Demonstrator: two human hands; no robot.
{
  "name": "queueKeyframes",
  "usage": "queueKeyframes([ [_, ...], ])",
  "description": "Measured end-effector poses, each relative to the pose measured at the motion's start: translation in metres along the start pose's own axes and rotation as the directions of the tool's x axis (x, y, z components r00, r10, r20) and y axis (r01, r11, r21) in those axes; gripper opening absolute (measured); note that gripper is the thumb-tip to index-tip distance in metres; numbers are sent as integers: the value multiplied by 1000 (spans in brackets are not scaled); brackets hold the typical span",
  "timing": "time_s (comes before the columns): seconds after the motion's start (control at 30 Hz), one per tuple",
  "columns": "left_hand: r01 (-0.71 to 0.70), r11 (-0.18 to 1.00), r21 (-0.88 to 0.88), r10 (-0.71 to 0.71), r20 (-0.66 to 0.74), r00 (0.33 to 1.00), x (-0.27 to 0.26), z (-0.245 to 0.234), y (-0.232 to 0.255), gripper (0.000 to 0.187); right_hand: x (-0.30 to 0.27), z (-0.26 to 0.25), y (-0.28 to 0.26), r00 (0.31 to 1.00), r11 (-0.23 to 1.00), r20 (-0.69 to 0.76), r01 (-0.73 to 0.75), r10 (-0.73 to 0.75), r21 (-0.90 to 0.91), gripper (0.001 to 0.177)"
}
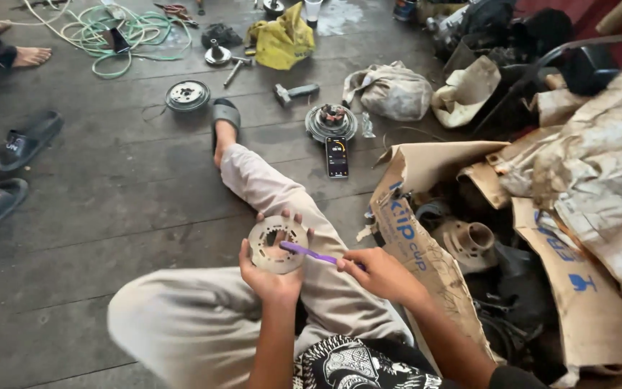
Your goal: The person holds a circular metal part with a gear-like edge and cleans it using a purple toothbrush. They scrub the surface and the inner holes of the part while sitting on the floor. A smartphone is visible on the floor nearby.
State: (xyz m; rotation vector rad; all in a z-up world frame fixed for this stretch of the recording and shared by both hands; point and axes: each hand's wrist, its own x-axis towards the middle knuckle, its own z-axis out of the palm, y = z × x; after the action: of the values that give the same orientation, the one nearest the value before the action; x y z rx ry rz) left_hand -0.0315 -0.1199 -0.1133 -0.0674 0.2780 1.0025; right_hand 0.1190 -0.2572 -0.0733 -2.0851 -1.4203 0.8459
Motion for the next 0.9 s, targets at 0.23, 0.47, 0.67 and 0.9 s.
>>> queueKeyframes([
  [0.23, 16, 1000, -21, -18, -60, 998, -30, 36, -2, 46, -20, 4, 1, 998, 999, -64, 12, -9, 50, 27],
  [0.47, 24, 1000, -12, -23, 95, 995, -42, 28, 0, 52, -42, 2, -14, 981, 986, -135, 152, -142, 65, 30],
  [0.67, 59, 996, -62, -46, 195, 980, -65, 38, -2, 50, -71, -4, -30, 968, 976, -160, 207, -194, 65, 38],
  [0.9, 193, 974, -116, -171, 180, 969, -106, 43, -20, 59, -109, -4, -33, 958, 960, -154, 258, -241, 108, 43],
])
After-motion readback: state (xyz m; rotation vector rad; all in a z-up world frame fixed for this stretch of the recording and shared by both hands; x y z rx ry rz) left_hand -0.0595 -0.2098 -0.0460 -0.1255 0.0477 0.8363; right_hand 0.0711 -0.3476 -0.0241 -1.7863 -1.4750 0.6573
